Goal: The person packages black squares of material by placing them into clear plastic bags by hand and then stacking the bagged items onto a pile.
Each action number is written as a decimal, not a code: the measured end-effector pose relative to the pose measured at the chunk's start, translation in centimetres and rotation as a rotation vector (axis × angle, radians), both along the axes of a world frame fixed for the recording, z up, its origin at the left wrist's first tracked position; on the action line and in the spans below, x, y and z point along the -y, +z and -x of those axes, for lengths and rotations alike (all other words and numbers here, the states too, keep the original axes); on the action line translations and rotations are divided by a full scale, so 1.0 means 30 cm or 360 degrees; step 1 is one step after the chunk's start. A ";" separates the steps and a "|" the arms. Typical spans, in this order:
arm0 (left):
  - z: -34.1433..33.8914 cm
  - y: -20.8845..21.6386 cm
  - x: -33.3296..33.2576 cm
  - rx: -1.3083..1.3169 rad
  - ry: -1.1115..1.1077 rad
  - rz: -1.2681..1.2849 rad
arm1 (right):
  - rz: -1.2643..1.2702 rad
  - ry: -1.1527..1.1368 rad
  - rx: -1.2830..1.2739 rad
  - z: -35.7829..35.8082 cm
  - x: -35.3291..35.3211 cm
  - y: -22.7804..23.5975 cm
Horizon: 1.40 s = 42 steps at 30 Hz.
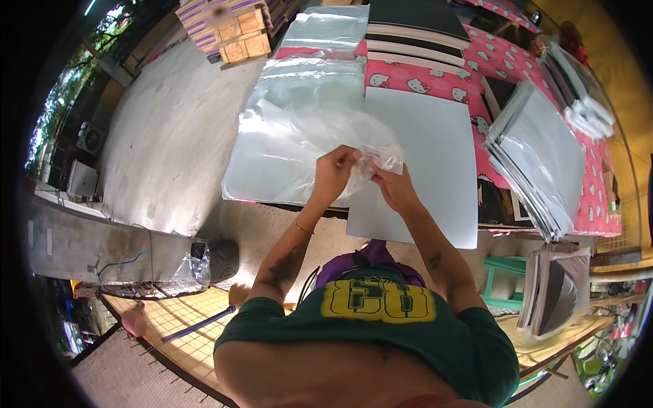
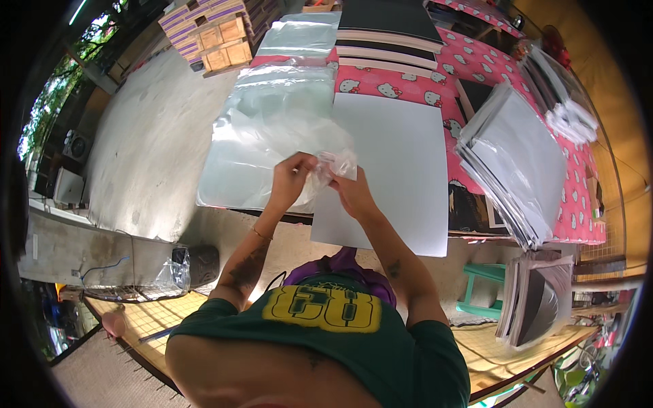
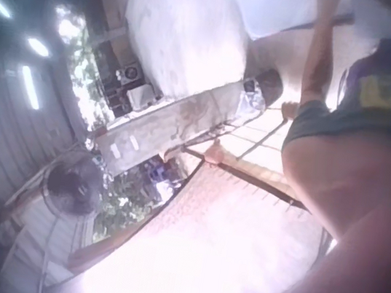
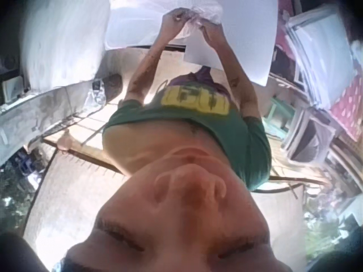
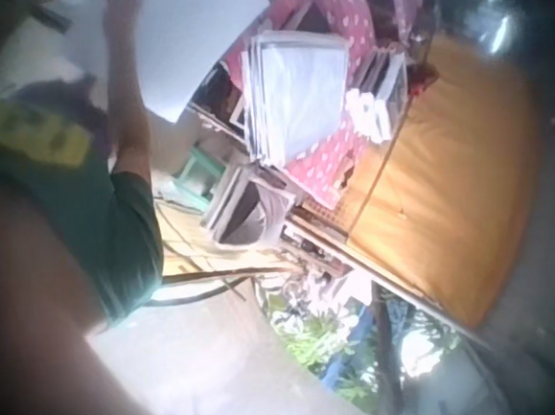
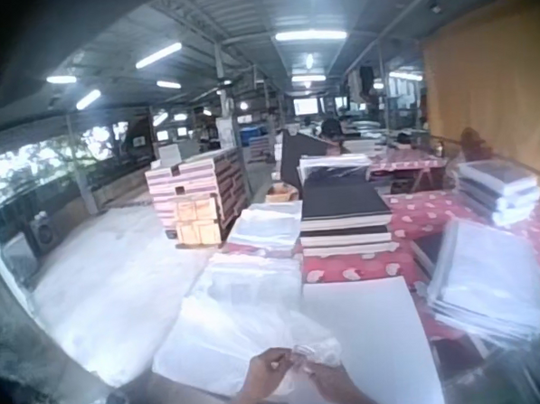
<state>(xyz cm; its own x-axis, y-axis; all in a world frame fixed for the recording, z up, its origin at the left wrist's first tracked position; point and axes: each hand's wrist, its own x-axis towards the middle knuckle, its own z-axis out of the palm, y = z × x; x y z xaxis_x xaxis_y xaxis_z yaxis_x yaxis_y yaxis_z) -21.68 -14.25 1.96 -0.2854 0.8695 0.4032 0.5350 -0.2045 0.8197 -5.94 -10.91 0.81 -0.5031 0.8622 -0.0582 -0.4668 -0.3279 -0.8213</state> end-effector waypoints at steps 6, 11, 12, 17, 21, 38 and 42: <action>0.259 -0.029 -0.087 0.0673 0.0512 -0.0095 | 0.0362 0.0149 -0.1310 -0.445 -0.139 -0.121; 0.746 0.141 -0.116 0.0321 0.1182 -0.0513 | 0.0350 -0.0743 -0.0261 -0.893 -0.064 0.157; 0.681 0.279 -0.119 0.0461 0.1167 -0.1031 | 0.0267 -0.0820 -0.0294 -0.977 -0.050 0.165; 0.583 0.048 -0.215 -0.1433 0.0499 -0.0303 | -0.0161 -0.0818 0.0063 -0.855 -0.037 0.217; 0.174 -0.059 -0.255 -0.0395 0.0263 -0.0156 | -0.0161 -0.0631 -0.0055 -0.624 0.022 0.204; -0.296 0.001 0.108 0.1934 -0.0564 0.0171 | -0.0040 -0.0061 -0.0879 -0.858 0.178 0.143; -0.015 0.090 0.133 0.0862 -0.0579 0.0424 | -0.0374 0.0113 -0.0064 -0.987 0.176 0.277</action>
